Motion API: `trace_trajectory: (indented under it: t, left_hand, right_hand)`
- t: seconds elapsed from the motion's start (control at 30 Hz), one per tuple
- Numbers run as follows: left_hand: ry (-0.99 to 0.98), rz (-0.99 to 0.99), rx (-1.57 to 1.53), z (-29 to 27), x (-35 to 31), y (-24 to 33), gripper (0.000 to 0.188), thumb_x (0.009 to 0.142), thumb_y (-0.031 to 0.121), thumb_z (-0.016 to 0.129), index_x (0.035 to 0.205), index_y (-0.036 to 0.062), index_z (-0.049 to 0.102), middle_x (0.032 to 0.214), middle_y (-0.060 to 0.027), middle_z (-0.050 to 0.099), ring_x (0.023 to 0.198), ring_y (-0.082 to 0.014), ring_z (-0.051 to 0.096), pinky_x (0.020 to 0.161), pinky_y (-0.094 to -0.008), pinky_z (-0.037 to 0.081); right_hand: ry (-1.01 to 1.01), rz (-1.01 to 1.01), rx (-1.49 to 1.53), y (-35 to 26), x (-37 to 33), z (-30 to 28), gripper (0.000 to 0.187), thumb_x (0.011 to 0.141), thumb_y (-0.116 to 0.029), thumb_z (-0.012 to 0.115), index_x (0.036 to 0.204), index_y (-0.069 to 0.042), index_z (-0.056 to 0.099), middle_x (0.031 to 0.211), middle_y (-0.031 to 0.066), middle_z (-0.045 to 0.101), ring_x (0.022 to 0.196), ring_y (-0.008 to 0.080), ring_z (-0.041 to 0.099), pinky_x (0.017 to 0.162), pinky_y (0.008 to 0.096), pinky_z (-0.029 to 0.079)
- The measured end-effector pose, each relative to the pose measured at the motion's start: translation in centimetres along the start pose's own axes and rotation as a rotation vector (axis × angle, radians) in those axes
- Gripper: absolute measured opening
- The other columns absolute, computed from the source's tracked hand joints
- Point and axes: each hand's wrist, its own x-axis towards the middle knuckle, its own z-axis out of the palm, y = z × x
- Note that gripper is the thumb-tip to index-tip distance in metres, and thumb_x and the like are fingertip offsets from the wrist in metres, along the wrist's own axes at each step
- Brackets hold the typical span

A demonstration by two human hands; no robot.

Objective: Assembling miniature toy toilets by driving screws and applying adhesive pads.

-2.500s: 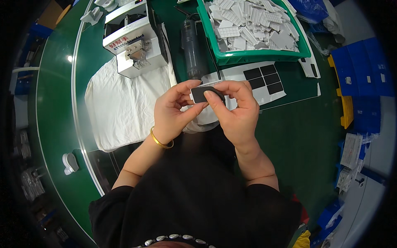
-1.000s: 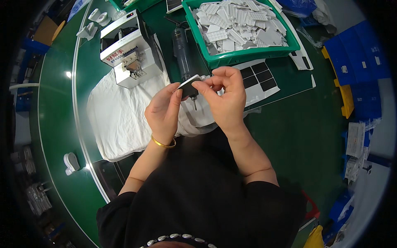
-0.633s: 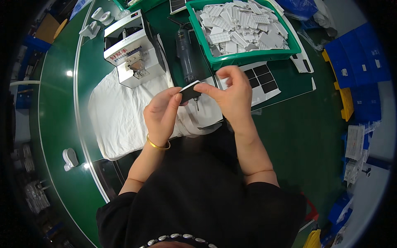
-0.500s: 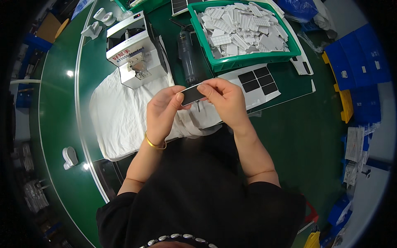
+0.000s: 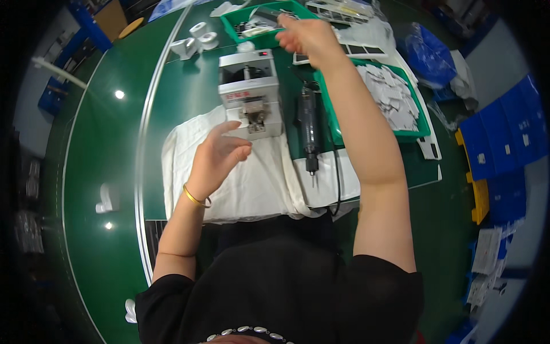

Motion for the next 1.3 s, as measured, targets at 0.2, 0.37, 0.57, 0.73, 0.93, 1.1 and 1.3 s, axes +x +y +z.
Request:
trace_trajectory:
  t: [0.2,0.37,0.57,0.73,0.93,1.1,1.3]
  left_hand:
    - [0.266,0.047,0.918,-13.1,-4.2,0.1,0.06,0.075,0.009,0.079,0.127,0.0025,0.051,0.112,-0.0155,0.066,0.101,-0.0333,0.063,0.088,-0.0389,0.051]
    - [0.638,-0.306,1.241,-30.3,-10.4,-4.3,0.058,0.077,0.02,0.078,0.125,-0.0023,0.054,0.117,-0.0241,0.064,0.108,-0.0417,0.06,0.092,-0.0444,0.05]
    - [0.245,-0.618,1.335,-50.4,-19.7,-17.7,0.07,0.075,0.038,0.077,0.127,-0.0031,0.054,0.117,-0.0239,0.064,0.108,-0.0379,0.063,0.093,-0.0422,0.051]
    - [0.16,-0.606,1.392,-44.8,-17.6,-14.8,0.062,0.072,0.026,0.077,0.124,-0.0017,0.059,0.118,-0.0235,0.065,0.108,-0.034,0.064,0.091,-0.0384,0.051]
    - [0.467,-0.278,0.347,-25.5,-11.6,-0.8,0.054,0.085,0.02,0.072,0.13,-0.0044,0.054,0.11,-0.0112,0.068,0.098,-0.0174,0.064,0.086,-0.0296,0.051]
    - [0.233,-0.112,-0.223,-13.5,-9.4,2.7,0.047,0.09,0.009,0.068,0.133,-0.0044,0.052,0.113,-0.0079,0.066,0.101,-0.0122,0.061,0.09,-0.0262,0.048]
    - [0.087,-0.075,-0.499,-3.9,-7.3,1.0,0.056,0.09,0.004,0.067,0.139,-0.0051,0.043,0.122,-0.012,0.061,0.105,-0.0149,0.061,0.093,-0.0292,0.049]
  right_hand:
    - [-0.007,-0.04,-0.062,0.2,-2.2,4.9,0.028,0.091,-0.027,0.069,0.096,0.0,0.068,0.082,0.0055,0.07,0.065,0.0075,0.059,0.058,0.0208,0.046]
    - [0.151,0.077,-0.281,4.5,-9.6,2.0,0.027,0.089,-0.025,0.069,0.096,0.001,0.069,0.08,0.0072,0.07,0.067,0.0124,0.062,0.061,0.0245,0.048]
    - [0.093,0.224,-1.287,9.9,-12.0,2.3,0.042,0.082,-0.031,0.073,0.104,0.003,0.061,0.093,0.0246,0.069,0.088,0.0426,0.066,0.077,0.0485,0.053]
    - [0.162,0.346,-1.295,12.7,-12.0,2.7,0.046,0.077,-0.031,0.076,0.102,0.004,0.06,0.094,0.0262,0.068,0.089,0.0416,0.067,0.079,0.0467,0.053]
    - [0.142,0.322,-0.658,13.0,-13.4,-0.2,0.042,0.073,-0.027,0.078,0.097,0.005,0.063,0.088,0.0157,0.068,0.077,0.0267,0.067,0.068,0.0356,0.051]
    - [0.081,0.318,0.407,7.6,-16.1,-1.3,0.039,0.08,-0.012,0.074,0.112,-0.001,0.055,0.087,0.0072,0.059,0.07,0.0137,0.057,0.063,0.0282,0.049]
    - [-0.208,0.237,0.41,0.4,-21.4,5.4,0.052,0.074,0.005,0.069,0.121,-0.005,0.049,0.121,0.0248,0.06,0.099,0.0258,0.065,0.086,0.0361,0.053]
